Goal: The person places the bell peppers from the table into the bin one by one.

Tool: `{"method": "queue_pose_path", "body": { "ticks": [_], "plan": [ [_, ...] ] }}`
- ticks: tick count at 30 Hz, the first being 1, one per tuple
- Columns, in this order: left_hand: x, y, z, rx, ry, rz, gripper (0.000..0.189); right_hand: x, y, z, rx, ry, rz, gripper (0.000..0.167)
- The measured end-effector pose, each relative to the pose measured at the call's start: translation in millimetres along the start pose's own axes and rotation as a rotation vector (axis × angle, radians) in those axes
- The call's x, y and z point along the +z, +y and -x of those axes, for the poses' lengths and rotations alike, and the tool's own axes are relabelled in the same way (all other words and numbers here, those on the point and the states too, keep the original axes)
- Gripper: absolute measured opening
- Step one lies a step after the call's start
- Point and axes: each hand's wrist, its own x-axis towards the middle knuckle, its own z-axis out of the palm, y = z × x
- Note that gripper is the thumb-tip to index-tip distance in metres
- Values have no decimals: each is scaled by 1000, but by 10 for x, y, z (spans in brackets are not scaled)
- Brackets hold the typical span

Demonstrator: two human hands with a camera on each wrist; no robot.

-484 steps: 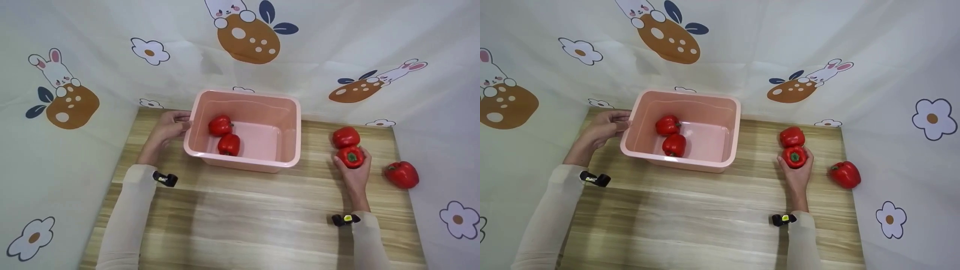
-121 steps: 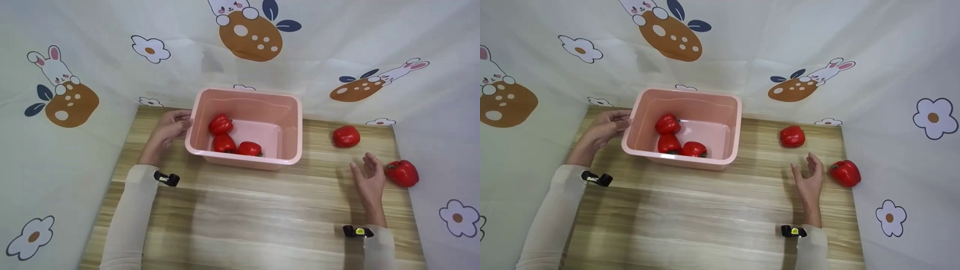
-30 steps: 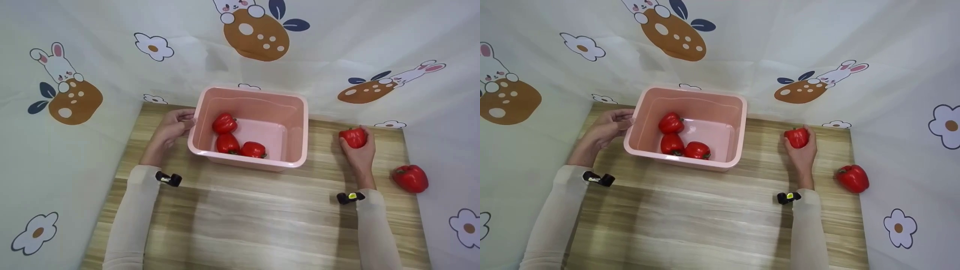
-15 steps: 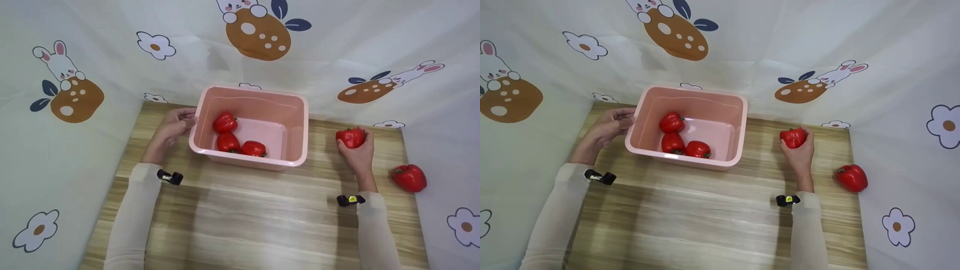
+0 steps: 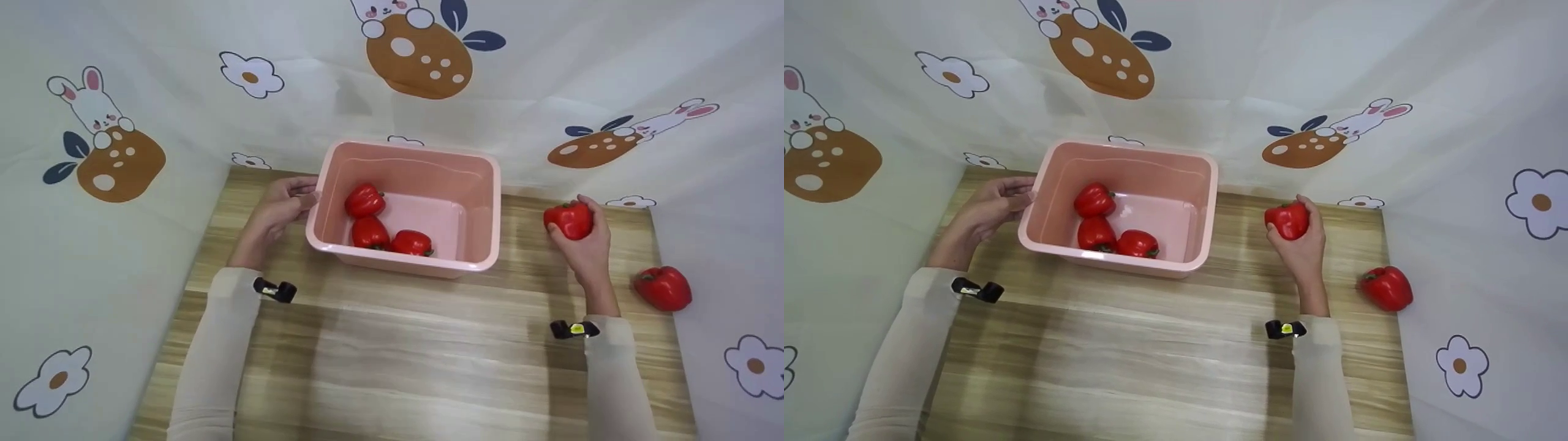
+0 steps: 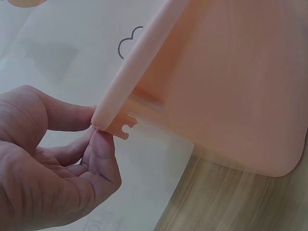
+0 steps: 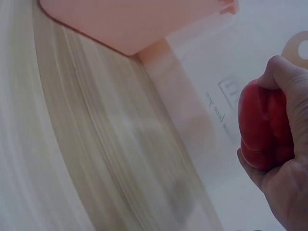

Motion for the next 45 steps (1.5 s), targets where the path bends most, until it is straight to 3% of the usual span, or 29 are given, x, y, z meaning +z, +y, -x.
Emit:
{"method": "queue_pose_path", "body": {
  "ticks": [19, 25, 31, 45],
  "plan": [
    [6, -1, 11, 3, -3, 5, 51, -32, -499, 151, -113, -83, 31, 81],
    [-1, 1, 19, -2, 0, 16, 50, 53, -681, 217, -190, -118, 48, 85],
    [2, 24, 30, 1, -10, 27, 50, 149, -818, 247, -237, -140, -10, 82],
    [-3, 46, 33, -20, -25, 35, 52, 303, -1084, 264, -269, -202, -28, 85]
  ]
}}
